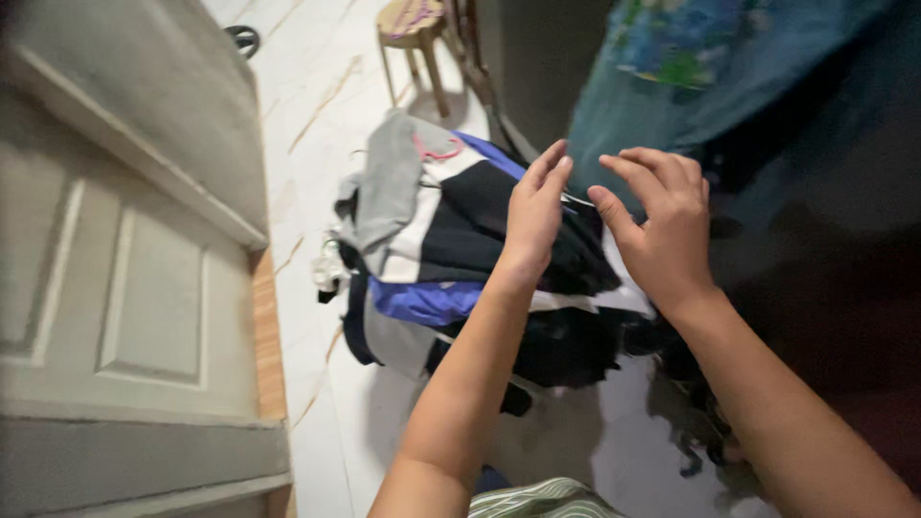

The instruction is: The person places clothes from a pile onto hangers by hand and hangs them on a clothes rack.

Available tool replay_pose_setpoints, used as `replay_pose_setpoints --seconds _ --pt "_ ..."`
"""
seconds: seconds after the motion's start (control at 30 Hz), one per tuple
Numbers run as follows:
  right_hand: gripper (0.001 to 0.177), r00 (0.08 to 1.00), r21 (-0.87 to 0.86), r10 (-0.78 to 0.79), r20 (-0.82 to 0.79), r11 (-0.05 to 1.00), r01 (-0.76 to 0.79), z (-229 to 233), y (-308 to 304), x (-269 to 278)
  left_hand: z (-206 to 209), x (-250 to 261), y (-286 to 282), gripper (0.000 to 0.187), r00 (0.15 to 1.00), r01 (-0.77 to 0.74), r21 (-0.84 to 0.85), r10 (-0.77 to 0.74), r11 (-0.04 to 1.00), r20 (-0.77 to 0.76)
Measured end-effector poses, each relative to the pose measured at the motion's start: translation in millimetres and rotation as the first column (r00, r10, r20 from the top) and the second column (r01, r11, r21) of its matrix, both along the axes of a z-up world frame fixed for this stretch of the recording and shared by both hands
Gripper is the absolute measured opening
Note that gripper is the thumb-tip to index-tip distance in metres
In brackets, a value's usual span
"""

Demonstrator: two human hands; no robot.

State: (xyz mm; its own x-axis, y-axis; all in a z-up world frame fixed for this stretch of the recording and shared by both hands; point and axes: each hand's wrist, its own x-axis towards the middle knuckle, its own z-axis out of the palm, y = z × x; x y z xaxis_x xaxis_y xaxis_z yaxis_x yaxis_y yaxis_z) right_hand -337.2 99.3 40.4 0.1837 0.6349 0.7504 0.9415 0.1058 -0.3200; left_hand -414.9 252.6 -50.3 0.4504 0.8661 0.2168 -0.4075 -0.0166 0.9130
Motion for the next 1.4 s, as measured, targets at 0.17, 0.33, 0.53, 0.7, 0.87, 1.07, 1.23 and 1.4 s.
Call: replay_pose_setpoints --seconds 0.17,0.33,0.53,0.7,0.87,1.07,1.23,1.4 --pt "0.03 0.981 -0.033 0.101 -0.167 0.994 -0.108 -18.9 66.7 -44.2 -60.4 -72.4 95.2 0.049 0.845 -0.264 0.307 0.372 0.915 -0.383" --pt "0.03 0.96 -0.128 0.123 -0.251 0.979 -0.158 -44.2 129.9 -75.2 -151.9 -127.8 192.0 0.052 0.475 -0.244 0.488 0.542 0.838 -0.693" --pt "0.031 0.933 -0.232 0.07 -0.353 0.96 -0.159 -71.6 176.4 -86.9 -234.1 -169.1 241.0 0.058 0.057 -0.081 0.512 0.517 0.855 -0.854" --pt "0.031 0.939 -0.295 0.003 -0.344 0.949 -0.111 -89.5 190.4 -80.8 -268.5 -191.1 264.1 0.051 0.064 0.059 0.552 0.549 0.832 -0.833" --pt "0.031 0.925 -0.324 -0.029 -0.378 0.941 -0.103 -97.8 200.7 -74.3 -217.7 -198.8 281.6 0.03 0.039 -0.005 0.423 0.423 0.906 -0.906" --pt "0.031 0.92 -0.348 -0.081 -0.382 0.935 -0.062 -89.8 212.2 -63.3 -130.3 -197.8 304.1 0.036 0.243 -0.047 0.426 0.424 0.903 -0.872" --pt "0.032 0.948 -0.267 -0.075 -0.309 0.964 -0.011 -85.3 207.3 -36.6 -52.6 -208.1 291.3 0.046 0.705 -0.129 0.319 0.313 0.939 -0.636" --pt "0.046 0.965 -0.142 -0.141 -0.221 0.984 0.111 -72.6 198.8 8.8 -6.1 -188.7 275.4 0.045 0.925 0.145 0.222 -0.053 0.964 -0.375"
